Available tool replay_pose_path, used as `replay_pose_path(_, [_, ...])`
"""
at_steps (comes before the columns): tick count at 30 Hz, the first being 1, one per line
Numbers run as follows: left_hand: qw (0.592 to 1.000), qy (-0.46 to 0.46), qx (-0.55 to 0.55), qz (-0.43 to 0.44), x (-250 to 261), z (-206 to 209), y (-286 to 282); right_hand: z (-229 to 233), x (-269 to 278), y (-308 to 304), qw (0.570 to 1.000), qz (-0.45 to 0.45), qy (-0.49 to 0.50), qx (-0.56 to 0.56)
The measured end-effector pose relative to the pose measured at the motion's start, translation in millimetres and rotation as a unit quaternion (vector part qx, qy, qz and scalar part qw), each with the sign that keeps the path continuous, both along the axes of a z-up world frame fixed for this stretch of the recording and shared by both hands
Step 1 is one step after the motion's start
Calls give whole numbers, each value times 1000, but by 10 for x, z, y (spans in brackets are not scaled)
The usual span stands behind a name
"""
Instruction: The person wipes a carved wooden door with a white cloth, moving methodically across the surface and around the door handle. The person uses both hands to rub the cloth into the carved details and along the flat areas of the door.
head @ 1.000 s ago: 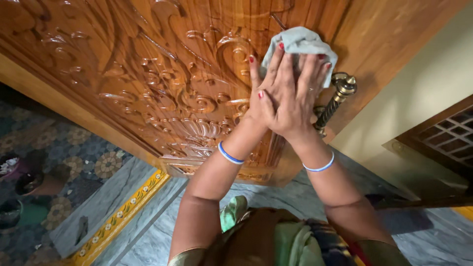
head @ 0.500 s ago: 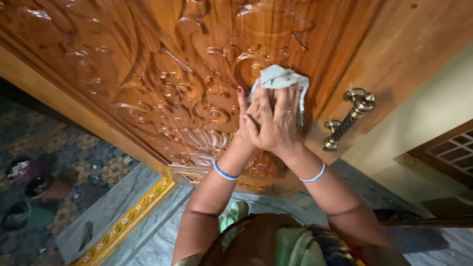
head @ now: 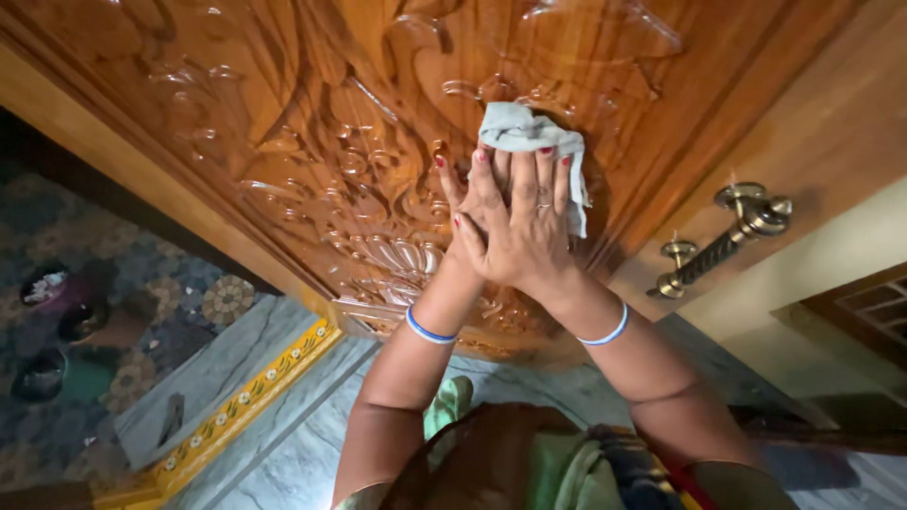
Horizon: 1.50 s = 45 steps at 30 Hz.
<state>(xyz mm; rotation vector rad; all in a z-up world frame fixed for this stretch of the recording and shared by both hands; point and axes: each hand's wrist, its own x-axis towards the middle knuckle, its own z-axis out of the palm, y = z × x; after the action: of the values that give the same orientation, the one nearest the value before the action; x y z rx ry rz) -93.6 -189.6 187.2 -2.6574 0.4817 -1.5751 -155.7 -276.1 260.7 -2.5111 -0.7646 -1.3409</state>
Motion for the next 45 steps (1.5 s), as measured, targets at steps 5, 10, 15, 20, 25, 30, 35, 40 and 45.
replay_pose_path(5, [996, 85, -14, -29, -14, -12, 159, 64, 5, 166, 1000, 11, 1, -12])
replay_pose_path(10, [990, 60, -105, -78, 4, 168, 447, 245, 114, 337, 998, 37, 5, -51])
replay_pose_path(15, [998, 25, -47, 31, 1, 249, 679, 338, 146, 613, 997, 70, 15, -29])
replay_pose_path(20, [996, -5, -84, -19, 156, 240, 968, 371, 192, 869, 995, 85, 15, -53])
replay_pose_path(25, [994, -13, -108, 14, 188, 293, 1217, 461, 283, 1127, 994, 93, -2, -59])
replay_pose_path(30, [986, -60, -141, 58, 273, 98, 1443, 369, 317, 1388, 992, 104, -10, -72])
replay_pose_path(35, [981, 0, -189, 51, 290, 93, 1623, 416, 402, 1520, 989, 132, -30, -63])
replay_pose_path(40, [967, 17, -160, 197, 394, 355, 1778, 419, 580, 1718, 979, 193, -66, -31])
replay_pose_path(45, [968, -57, -217, 109, 400, 439, 1923, 386, 711, 1831, 953, 283, -94, 47])
